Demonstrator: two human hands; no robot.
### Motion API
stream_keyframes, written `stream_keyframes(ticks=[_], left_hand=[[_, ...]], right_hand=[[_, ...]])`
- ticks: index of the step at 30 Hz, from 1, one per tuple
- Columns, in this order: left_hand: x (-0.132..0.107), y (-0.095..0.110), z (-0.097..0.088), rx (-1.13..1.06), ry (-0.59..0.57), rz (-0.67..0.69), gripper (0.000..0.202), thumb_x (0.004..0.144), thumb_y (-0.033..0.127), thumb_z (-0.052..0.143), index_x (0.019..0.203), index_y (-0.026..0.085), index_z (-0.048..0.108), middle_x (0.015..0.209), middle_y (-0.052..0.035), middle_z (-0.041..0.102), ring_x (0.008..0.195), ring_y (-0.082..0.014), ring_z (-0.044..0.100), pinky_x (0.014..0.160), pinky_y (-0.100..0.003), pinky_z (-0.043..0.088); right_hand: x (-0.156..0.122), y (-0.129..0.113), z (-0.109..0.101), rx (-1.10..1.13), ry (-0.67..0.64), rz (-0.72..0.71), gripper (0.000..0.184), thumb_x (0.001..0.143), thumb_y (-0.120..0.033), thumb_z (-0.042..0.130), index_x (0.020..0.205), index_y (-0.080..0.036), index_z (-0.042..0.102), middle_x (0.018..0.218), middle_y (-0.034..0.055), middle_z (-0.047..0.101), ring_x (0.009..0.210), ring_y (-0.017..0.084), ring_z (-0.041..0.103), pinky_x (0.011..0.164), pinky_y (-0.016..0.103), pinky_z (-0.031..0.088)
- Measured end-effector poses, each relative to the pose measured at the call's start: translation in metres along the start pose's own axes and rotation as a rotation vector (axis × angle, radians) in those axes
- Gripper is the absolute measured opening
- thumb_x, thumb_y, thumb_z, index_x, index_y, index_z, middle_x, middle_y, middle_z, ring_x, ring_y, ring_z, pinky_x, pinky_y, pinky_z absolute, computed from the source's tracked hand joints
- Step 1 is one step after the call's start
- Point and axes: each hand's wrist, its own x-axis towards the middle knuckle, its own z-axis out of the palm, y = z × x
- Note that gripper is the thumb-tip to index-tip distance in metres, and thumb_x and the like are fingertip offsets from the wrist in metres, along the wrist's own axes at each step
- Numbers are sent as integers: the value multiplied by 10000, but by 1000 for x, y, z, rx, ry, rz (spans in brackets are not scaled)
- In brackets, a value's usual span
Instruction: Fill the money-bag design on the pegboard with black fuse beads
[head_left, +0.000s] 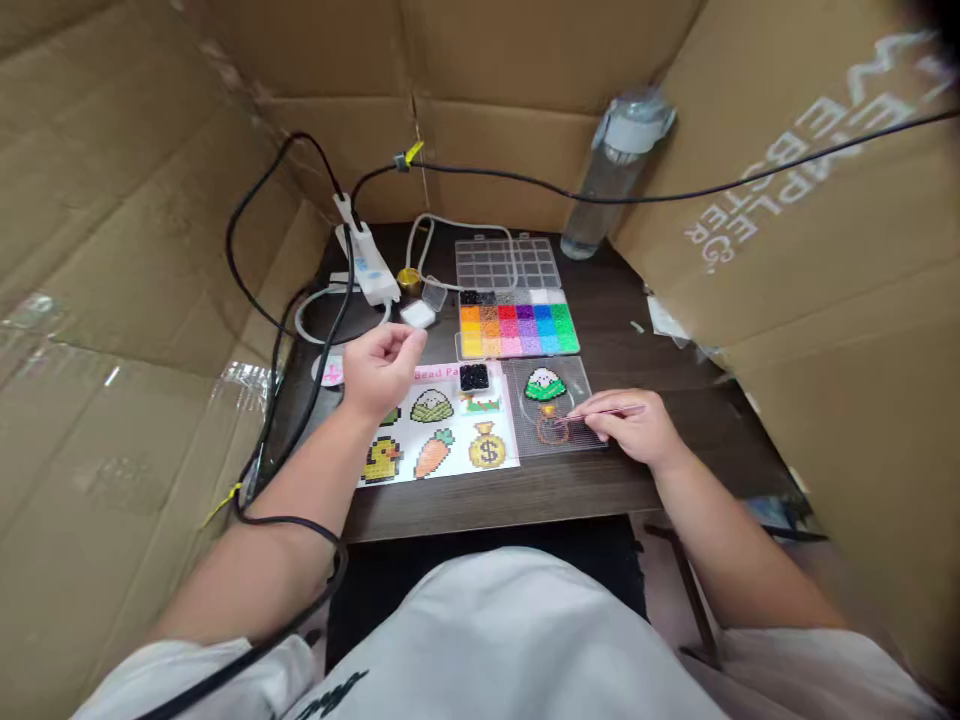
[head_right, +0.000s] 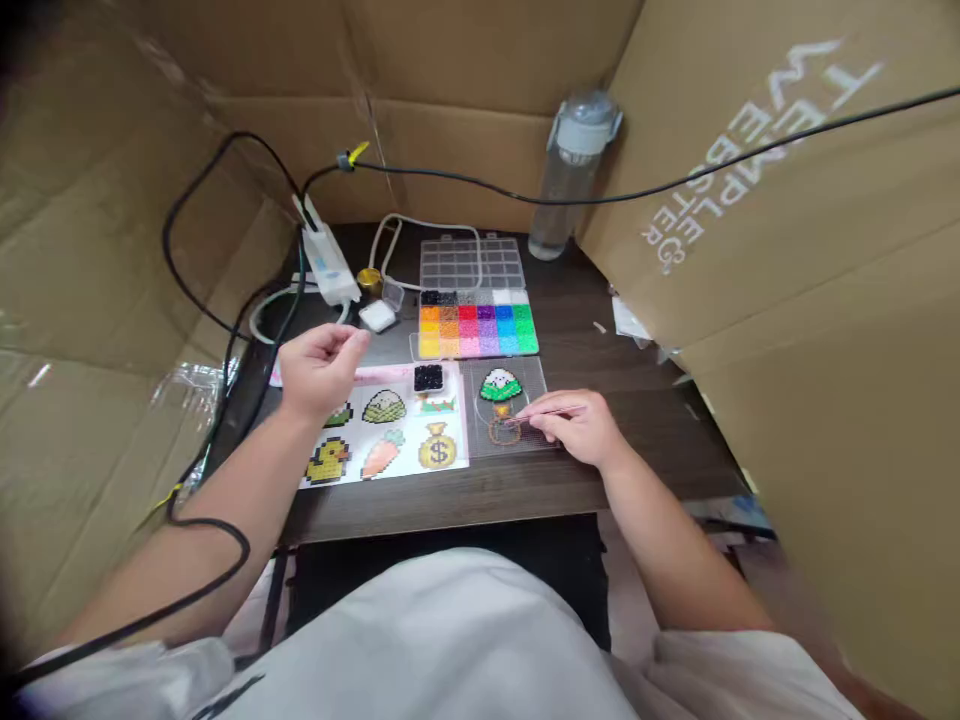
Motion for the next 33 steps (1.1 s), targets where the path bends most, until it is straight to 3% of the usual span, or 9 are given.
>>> stream_keyframes(ticks=[9,20,33], left_hand=[[-6,-11,4,27,-191,-18,173,759,317,650,667,171,669,465,32,491,438,-72,371,446,-224,324],[2,-11,2,29,-185,-56,319,741,251,608,488,178,427,455,40,357,457,-71,295,441,-247,239],[2,-16,2,52,-193,-77,309,738,270,623,496,179,453,448,43,356,458,-76,291,449,-255,235]], right_hand=[[-1,7,-2,-38,-23,-8,122,807,-207,721,874,-243,816,838,57,778,440,66,542,410,212,468],[0,13,-6,-86,-49,-65,131,812,-199,729,884,-264,816,853,46,787,520,97,618,425,210,474],[1,11,-5,-43,-29,-25,102,805,-229,735,866,-238,816,847,64,783,521,108,620,416,222,469]])
